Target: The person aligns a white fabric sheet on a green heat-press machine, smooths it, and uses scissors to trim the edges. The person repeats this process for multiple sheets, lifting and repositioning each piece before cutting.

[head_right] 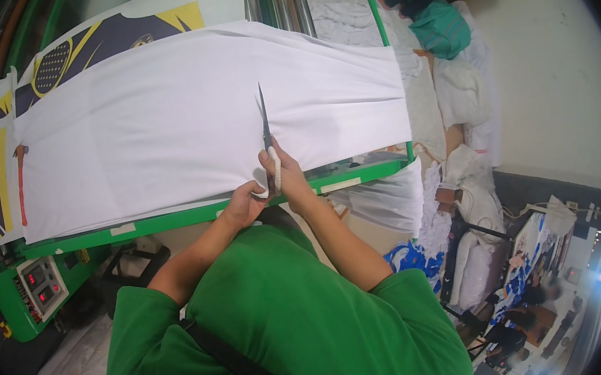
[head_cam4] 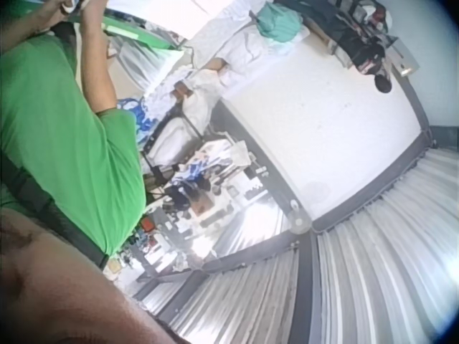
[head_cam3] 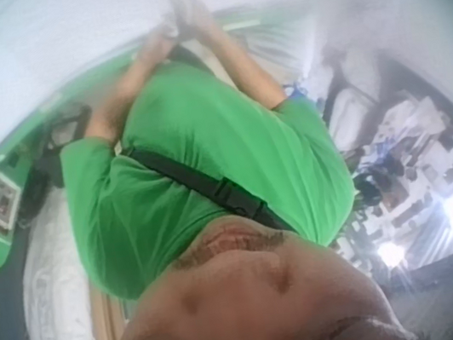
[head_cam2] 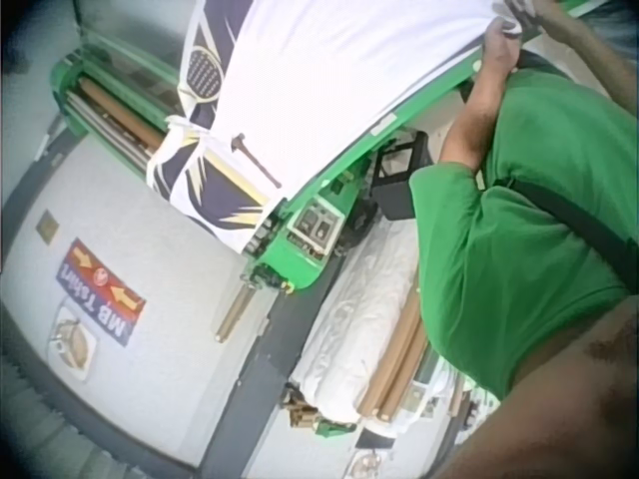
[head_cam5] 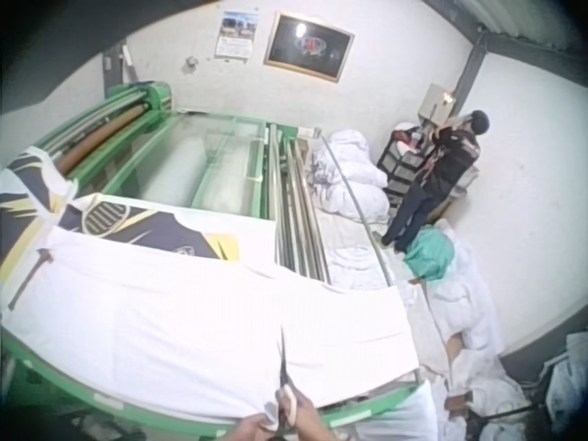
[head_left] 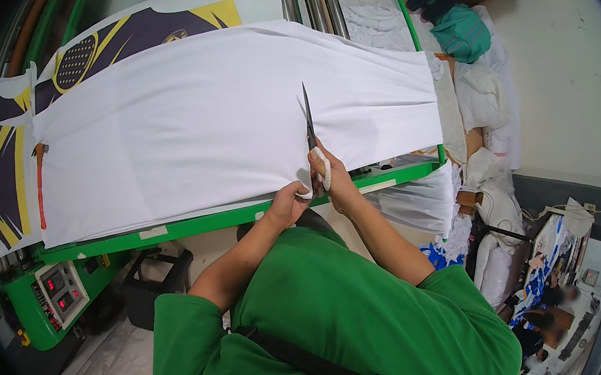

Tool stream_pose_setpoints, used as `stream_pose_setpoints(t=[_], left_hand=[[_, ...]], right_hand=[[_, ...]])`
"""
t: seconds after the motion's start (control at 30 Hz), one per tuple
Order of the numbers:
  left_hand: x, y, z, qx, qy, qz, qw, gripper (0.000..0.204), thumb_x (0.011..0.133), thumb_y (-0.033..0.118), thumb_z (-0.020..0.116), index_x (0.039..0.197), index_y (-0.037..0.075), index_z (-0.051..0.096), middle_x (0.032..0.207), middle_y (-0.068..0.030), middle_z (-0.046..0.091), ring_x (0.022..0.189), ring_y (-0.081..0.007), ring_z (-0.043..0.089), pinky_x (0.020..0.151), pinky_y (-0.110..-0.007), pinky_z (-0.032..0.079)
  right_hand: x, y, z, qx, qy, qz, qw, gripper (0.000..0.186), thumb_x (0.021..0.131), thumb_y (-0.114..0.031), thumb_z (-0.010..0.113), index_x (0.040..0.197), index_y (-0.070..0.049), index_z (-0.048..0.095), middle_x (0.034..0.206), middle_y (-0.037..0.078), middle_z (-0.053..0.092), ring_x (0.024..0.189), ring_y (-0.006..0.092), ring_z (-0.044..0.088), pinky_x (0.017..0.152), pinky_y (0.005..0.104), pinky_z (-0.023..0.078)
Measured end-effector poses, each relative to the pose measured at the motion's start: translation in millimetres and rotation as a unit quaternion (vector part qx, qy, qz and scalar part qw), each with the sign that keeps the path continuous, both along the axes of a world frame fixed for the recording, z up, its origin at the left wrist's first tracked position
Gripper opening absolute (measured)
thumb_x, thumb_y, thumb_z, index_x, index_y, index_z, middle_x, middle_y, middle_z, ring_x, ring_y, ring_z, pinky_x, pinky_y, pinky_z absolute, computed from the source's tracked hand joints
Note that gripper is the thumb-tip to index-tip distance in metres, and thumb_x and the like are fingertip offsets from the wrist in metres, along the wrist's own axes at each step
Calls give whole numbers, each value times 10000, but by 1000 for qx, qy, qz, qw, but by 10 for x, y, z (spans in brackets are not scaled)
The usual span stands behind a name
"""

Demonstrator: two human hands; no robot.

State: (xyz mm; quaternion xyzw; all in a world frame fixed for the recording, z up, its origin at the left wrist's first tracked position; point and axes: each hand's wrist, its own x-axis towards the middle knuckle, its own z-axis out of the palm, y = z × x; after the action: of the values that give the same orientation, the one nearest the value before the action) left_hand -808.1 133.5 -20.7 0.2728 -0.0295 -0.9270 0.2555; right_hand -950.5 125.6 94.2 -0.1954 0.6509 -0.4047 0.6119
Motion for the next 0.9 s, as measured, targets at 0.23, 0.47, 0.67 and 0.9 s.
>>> stream_pose_setpoints(t=[0.23,0.47,0.67,0.9], left_hand=[[5,15,37,29,16,14,999,361,892,6,513,1234,-91,578,1236,-146,654,1181,-262,641,1137,-414,487],[-3,1,109,19,-1,-7,1000,506,878,7,466,1367,-117,508,1411,-210,588,1360,-317,567,1222,-432,404],[14,-46,177,-13,8,-22,1000,627,881,-1,428,1483,-166,369,1501,-227,528,1455,-344,497,1275,-475,350],[-20,-60,193,6,-1,-26,1000,640,876,-3,414,1493,-155,341,1516,-223,499,1445,-354,503,1277,-481,350]], right_hand=[[-49,54,-213,-46,16,1,999,758,988,-358,780,1611,-85,444,671,-47,517,504,68,464,450,247,360],[-109,-154,-97,-44,-6,4,999,786,1024,-508,670,1612,-48,424,777,-49,495,639,65,487,551,235,413],[-125,-422,-125,-33,-10,-6,999,786,1015,-517,680,1624,-89,426,807,-37,509,651,67,487,553,246,417],[-94,-430,-207,-85,6,2,996,791,991,-367,763,1618,-39,409,676,-49,470,504,56,438,440,247,366]])
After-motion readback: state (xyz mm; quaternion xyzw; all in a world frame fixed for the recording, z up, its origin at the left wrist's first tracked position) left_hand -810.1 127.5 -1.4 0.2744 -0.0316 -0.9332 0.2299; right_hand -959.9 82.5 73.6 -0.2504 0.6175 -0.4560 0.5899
